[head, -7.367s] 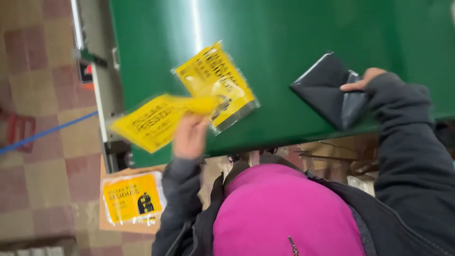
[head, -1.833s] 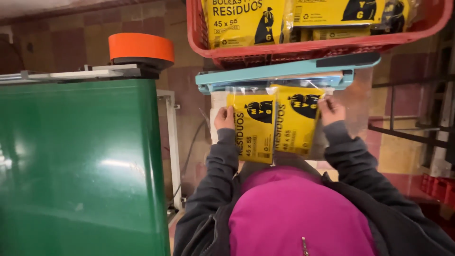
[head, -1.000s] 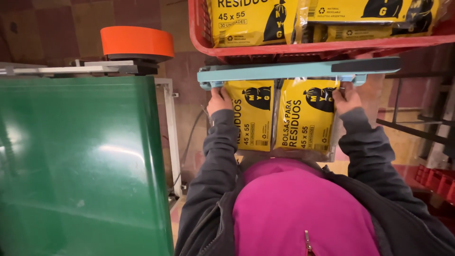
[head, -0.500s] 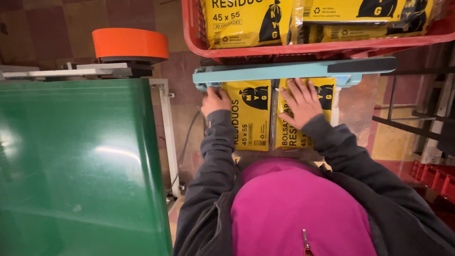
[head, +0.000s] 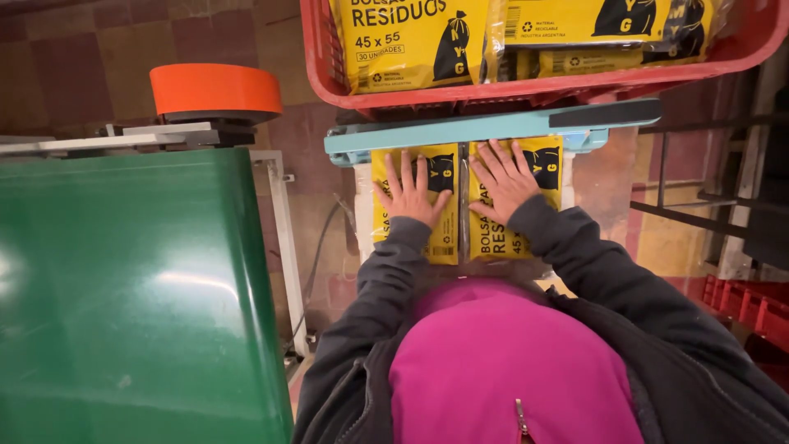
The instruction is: Folding black plastic garbage bags and placing them into yellow retail packaging.
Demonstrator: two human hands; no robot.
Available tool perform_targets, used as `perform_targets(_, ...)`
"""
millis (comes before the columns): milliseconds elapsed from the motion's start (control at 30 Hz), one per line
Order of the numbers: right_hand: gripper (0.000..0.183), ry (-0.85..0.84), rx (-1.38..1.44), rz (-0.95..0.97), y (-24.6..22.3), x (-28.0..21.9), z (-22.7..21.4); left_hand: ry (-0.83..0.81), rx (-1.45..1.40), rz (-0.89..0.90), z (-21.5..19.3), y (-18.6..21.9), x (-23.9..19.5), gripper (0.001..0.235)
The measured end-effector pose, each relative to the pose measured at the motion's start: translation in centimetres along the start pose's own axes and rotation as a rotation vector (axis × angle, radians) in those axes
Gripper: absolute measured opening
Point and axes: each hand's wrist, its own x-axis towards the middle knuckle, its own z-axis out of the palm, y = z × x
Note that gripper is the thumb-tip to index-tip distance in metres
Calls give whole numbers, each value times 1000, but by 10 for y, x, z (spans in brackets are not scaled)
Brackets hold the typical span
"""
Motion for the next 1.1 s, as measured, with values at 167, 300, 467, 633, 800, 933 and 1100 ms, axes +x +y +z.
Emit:
perform_targets(167, 71, 163, 131, -112, -2, -4, -51, -197, 100, 215, 0, 26, -1, 98)
perform_targets(300, 31, 150, 22, -145, 10, 29, -161, -257, -95, 415, 21, 77, -17, 108)
perform_targets(467, 17, 338, 20, -107, 54, 61, -182, -101, -161, 565, 26, 95, -8, 105)
perform_targets(633, 14, 252, -57, -72, 60, 59, -155, -104, -153, 565, 22, 92, -8, 104)
perform_targets(800, 17, 245, -172, -113, 64, 53, -134, -109, -171, 564, 26, 91, -6, 103)
perform_targets(933, 20, 181, -128, -43, 76, 45, -102, -62, -190, 584, 31, 90, -9, 103)
perform_targets(1100, 24, 120, -9, 65, 95, 45, -63, -93, -179, 574, 32, 89, -8, 103)
